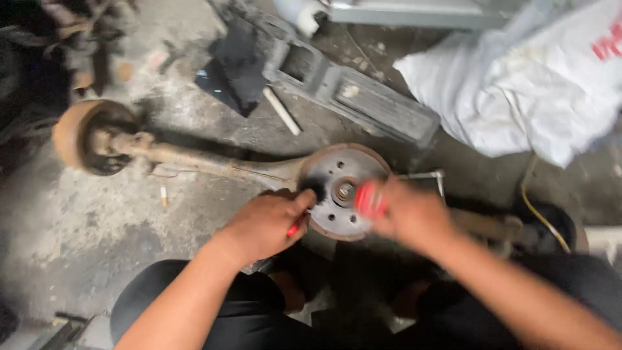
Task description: The person cleans a rusty car axle and brake drum assembly using a wire brush and a red spray can. They scrub the surface of the metal part and spray it with a cleaning agent.
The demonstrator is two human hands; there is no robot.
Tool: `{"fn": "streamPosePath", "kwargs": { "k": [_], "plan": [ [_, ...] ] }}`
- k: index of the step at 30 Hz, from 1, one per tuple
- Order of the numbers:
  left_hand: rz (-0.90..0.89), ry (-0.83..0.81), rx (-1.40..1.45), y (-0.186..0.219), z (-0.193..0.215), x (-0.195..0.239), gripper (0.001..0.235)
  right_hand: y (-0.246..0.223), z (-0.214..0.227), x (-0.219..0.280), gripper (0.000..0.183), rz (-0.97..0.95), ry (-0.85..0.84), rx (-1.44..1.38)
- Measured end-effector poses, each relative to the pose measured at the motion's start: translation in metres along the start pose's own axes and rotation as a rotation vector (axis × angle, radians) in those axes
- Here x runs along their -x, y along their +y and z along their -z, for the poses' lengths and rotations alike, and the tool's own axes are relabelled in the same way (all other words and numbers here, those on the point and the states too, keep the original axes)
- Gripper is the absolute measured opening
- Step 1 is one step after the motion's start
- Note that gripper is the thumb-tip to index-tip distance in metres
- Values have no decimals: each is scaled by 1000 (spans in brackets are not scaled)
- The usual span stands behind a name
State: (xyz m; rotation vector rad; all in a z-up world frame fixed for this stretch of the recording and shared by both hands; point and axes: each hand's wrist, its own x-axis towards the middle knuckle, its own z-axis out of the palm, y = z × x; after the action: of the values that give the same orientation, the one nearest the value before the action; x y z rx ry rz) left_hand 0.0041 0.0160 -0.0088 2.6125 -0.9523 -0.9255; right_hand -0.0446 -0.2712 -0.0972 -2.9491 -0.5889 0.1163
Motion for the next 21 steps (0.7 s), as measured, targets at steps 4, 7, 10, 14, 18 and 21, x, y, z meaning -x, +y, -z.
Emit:
{"fn": "streamPosePath", "kwargs": {
  "k": [4,7,10,14,18,21],
  "plan": [
    [-32,35,75,3,-7,-5,53,12,-5,6,67,-167,157,64],
    [-65,153,92,1,-4,-5,52,-16,18,8,66,-56,48,-70],
    [-72,200,316,12,8,-1,47,7,0,3,65,30,281,69],
    [-37,187,339,17,6,-6,33,-18,-4,14,66,119,265,9],
    [-28,326,324,22,2,-4,37,7,17,2,65,3,60,-166],
    [-39,275,540,17,-1,-8,34,12,3,11,65,-11,318,31]
  ]
}}
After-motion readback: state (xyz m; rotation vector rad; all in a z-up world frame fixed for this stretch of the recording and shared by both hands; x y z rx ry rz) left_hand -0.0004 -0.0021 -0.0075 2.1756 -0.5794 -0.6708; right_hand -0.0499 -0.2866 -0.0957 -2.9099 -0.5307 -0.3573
